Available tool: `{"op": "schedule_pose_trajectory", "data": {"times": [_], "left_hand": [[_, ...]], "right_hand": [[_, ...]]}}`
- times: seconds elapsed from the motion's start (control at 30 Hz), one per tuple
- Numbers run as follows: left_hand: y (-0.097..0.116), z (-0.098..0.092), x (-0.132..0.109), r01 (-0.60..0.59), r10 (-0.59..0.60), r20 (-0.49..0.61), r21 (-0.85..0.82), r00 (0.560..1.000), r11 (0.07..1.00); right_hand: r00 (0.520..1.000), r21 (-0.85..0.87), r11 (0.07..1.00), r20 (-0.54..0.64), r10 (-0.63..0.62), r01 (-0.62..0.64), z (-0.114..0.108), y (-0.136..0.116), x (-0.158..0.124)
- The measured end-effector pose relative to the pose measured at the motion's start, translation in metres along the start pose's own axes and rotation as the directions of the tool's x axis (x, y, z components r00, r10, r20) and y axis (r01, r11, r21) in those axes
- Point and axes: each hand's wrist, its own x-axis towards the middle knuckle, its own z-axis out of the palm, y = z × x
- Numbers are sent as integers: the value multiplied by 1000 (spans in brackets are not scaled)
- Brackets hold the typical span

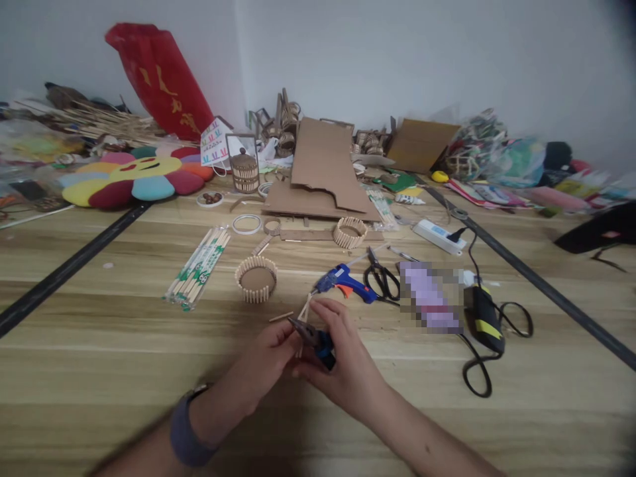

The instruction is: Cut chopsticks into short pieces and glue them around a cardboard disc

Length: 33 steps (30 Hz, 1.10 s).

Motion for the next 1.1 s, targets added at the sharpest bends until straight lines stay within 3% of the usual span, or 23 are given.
{"op": "schedule_pose_trajectory", "data": {"times": [0.27, 0.37, 0.43, 0.5, 0.57, 0.67, 0.77, 0.9, 1.0, 1.1], "left_hand": [[-4, 4, -3, -110, 110, 4, 152, 994, 982], [-6, 1, -4, -137, 137, 13, 165, 991, 977], [-7, -3, -4, -112, 116, -21, 139, 993, 984], [-7, -6, -3, -78, 85, -78, 95, 993, 992], [-8, -9, -1, -69, 77, -135, 61, 988, 996], [-7, -10, 1, -95, 99, -165, 33, 981, 995], [-5, -5, 1, -107, 105, -90, -24, 990, 994], [-2, 3, -1, -29, 38, 49, -175, 998, 984], [-3, 6, -2, 9, 7, 60, -263, 998, 965], [-4, 5, -3, 12, 6, 64, -284, 998, 959]], "right_hand": [[999, -6, 999, -3, 32, -32, 3, -4, 0], [998, 77, 995, -19, 65, -63, -3, -6, 2], [988, 187, 971, -13, 157, -151, -10, -8, 4], [953, 336, 892, 79, 292, -302, -17, -10, 7], [881, 485, 736, 265, 392, -473, -22, -11, 10], [762, 628, 433, 512, 397, -647, -20, -12, 12], [676, 652, 207, 638, 369, -729, -10, -13, 11], [582, 588, 83, 752, 310, -805, -1, -10, 8], [581, 596, 34, 767, 271, -802, -3, -8, 7], [600, 603, 70, 761, 247, -795, -11, -10, 7]]}}
